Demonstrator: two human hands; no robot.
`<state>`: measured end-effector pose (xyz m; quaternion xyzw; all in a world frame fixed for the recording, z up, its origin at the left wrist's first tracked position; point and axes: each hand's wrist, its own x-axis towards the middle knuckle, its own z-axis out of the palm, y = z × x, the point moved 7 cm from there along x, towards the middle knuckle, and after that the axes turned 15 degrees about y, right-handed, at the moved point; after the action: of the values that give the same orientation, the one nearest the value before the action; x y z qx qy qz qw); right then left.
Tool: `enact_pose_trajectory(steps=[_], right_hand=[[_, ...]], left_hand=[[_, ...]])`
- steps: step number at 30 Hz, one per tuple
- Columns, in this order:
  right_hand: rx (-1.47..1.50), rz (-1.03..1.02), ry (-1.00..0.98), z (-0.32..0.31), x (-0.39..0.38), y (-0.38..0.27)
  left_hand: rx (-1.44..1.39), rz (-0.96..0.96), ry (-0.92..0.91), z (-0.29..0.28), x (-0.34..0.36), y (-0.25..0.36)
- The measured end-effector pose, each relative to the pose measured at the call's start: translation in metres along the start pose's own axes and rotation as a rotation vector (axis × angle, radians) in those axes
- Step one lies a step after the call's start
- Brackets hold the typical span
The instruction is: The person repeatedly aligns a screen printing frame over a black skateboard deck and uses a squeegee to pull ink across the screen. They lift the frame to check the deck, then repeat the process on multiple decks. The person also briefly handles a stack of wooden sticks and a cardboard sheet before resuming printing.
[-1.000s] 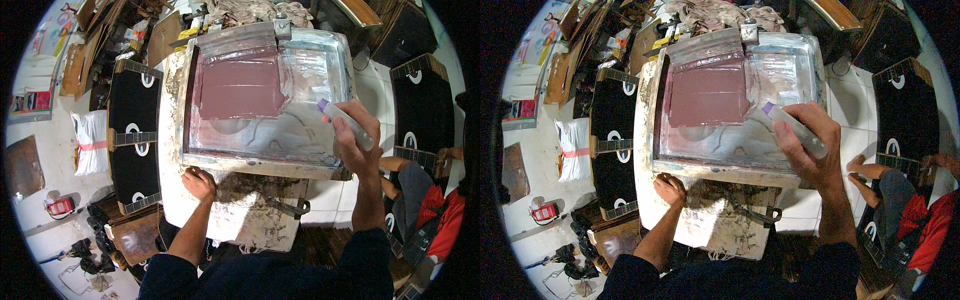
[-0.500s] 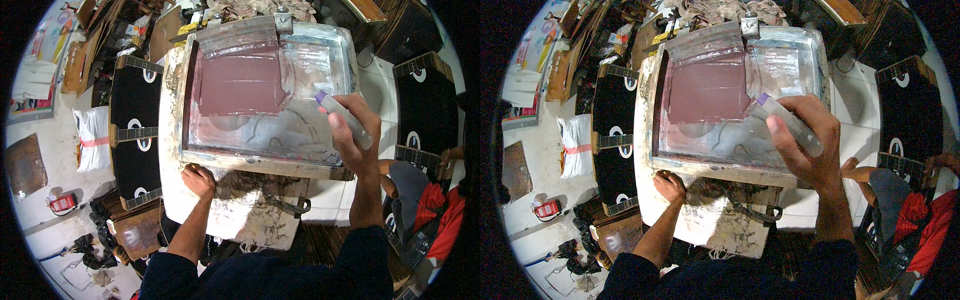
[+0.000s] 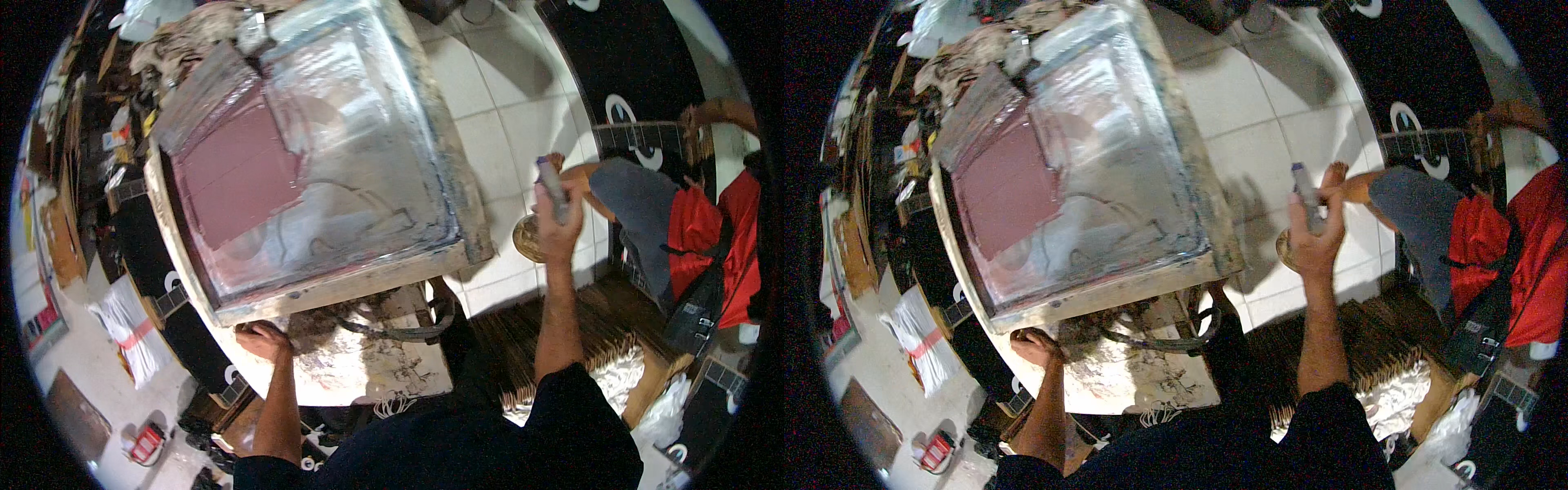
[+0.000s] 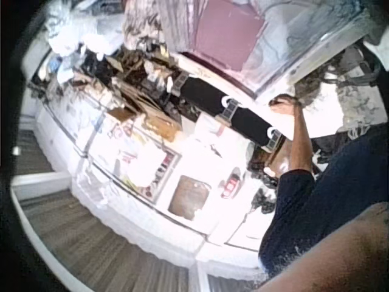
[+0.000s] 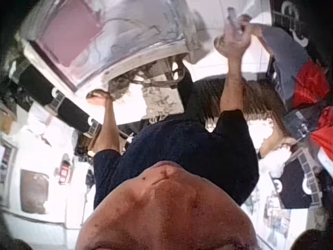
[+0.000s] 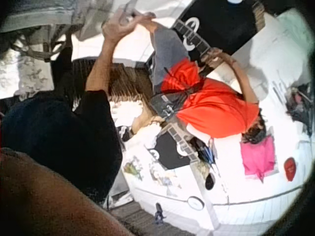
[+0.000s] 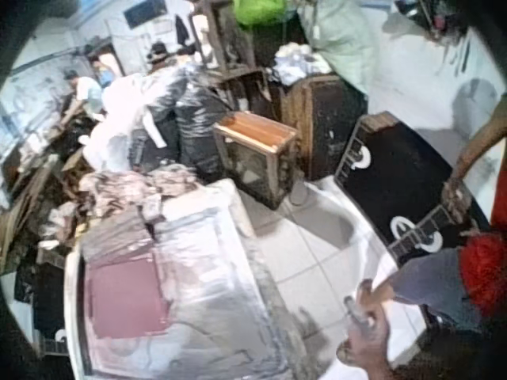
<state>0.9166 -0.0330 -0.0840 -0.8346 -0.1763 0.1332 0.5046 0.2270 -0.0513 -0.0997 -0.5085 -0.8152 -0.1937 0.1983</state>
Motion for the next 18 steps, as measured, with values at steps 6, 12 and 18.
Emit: enact_pose_trajectory(steps=[6, 12, 18], right_hand=[[-0.213, -0.059, -0.411, 0.068, -0.095, 0.18], [-0.128, -0.145, -0.611, 0.19, -0.223, 0.28], [-0.163, -0.566, -0.756, 0.292, -0.296, 0.274]], left_hand=[[-0.204, -0.054, -0.011, 0.012, 0.013, -0.032], [-0.243, -0.149, -0.057, 0.014, 0.028, -0.054], [-0.097, -0.129, -0.082, 0.019, 0.033, -0.051]])
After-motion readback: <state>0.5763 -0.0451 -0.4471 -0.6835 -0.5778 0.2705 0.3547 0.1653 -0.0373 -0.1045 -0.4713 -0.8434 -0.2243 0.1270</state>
